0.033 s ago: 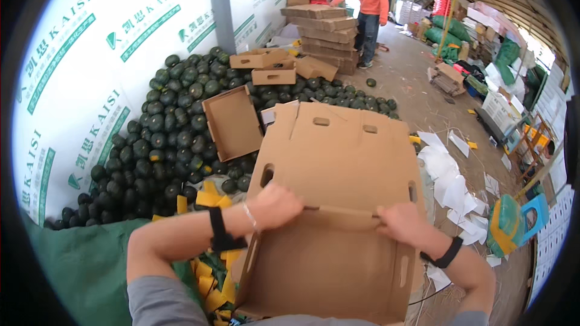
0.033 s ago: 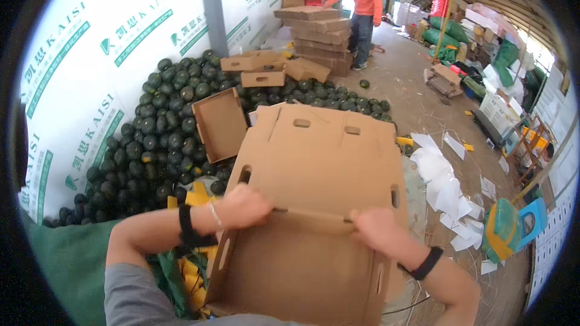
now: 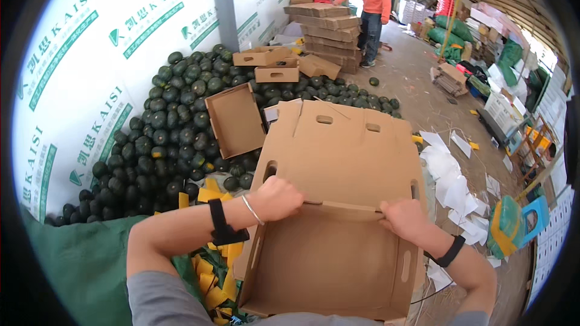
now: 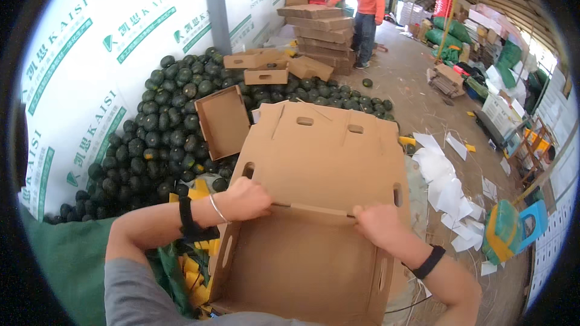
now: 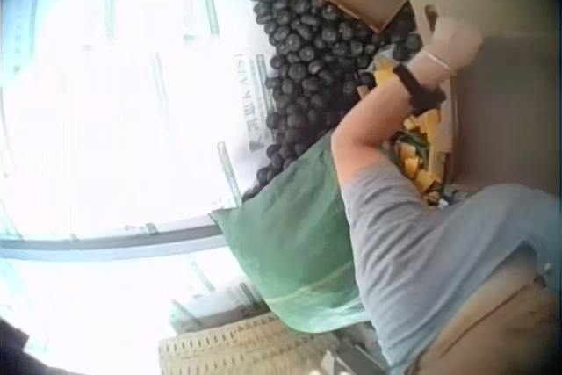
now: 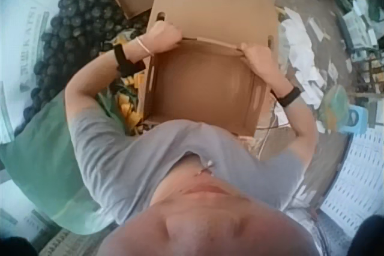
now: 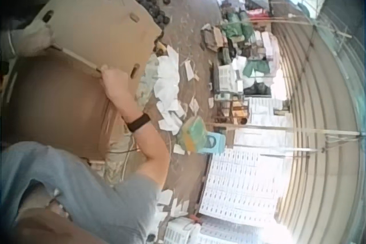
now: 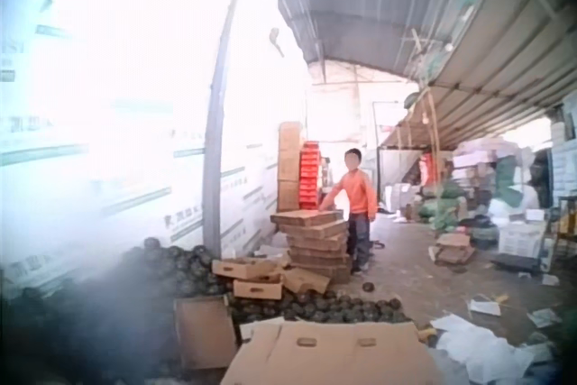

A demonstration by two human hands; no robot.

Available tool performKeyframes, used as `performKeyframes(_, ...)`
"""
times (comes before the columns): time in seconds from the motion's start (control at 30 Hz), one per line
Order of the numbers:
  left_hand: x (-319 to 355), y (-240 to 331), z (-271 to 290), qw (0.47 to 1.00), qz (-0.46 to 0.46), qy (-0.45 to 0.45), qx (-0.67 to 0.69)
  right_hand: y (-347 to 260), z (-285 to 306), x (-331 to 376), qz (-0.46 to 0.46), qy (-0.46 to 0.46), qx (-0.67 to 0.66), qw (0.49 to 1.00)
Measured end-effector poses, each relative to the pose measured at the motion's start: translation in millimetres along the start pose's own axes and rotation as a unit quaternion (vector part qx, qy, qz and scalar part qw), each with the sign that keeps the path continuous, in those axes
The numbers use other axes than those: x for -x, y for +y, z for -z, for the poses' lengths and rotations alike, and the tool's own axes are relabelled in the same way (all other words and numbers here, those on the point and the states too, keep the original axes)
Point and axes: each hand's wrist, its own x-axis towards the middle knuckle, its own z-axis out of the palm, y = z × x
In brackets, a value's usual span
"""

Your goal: The person sits on the floor and folds flat cardboard sheets into box shapes. They repeatedly fold the flaps and tuck them into slots to form the box structure, then place the finished boxes onto a growing stack.

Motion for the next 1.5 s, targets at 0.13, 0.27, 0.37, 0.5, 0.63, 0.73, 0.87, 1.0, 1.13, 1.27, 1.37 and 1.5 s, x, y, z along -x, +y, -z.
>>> performKeyframes(0.13, -1, -26, 35, 0.998, 0.063, 0.015, -0.018, 22, 9, 19, 0.022, 0.241, -0.108, 0.964)
performKeyframes(0.27, 31, -130, 41, 0.939, 0.339, 0.042, -0.03, 72, 3, 50, -0.062, 0.504, -0.209, 0.835)
performKeyframes(0.37, 80, -167, 4, 0.808, 0.373, 0.345, 0.297, 98, -74, 69, -0.168, 0.395, -0.209, 0.879)
performKeyframes(0.5, 88, -71, -130, 0.736, 0.372, 0.18, 0.535, 90, -174, 85, -0.203, 0.268, -0.406, 0.85)
performKeyframes(0.63, 87, 17, -94, 0.693, 0.313, 0.186, 0.623, 54, -139, 93, -0.205, 0.233, -0.481, 0.82)
performKeyframes(0.73, 78, 27, -62, 0.771, 0.26, 0.239, 0.53, 38, -122, 95, -0.169, 0.295, -0.267, 0.902)
performKeyframes(0.87, 30, 62, -9, 0.948, 0.111, 0.067, 0.292, -11, -110, 61, 0.029, 0.253, -0.1, 0.962)
performKeyframes(1.0, 11, 45, -13, 0.981, -0.01, 0.039, 0.187, 9, -78, 62, 0.074, 0.169, -0.025, 0.983)
performKeyframes(1.13, 23, 23, 29, 0.991, -0.125, -0.01, 0.045, 53, -50, 78, 0.114, 0.155, 0.076, 0.978)
performKeyframes(1.27, 41, -13, 16, 0.93, 0.014, 0.313, 0.19, 101, -57, 87, -0.083, 0.38, -0.325, 0.862)
performKeyframes(1.37, 85, -14, 28, 0.617, 0.301, 0.476, 0.55, 90, -55, 105, -0.175, 0.423, -0.429, 0.779)
performKeyframes(1.5, 166, 45, 3, 0.974, 0.084, 0.131, 0.164, 28, -104, 143, 0.116, 0.241, -0.133, 0.954)
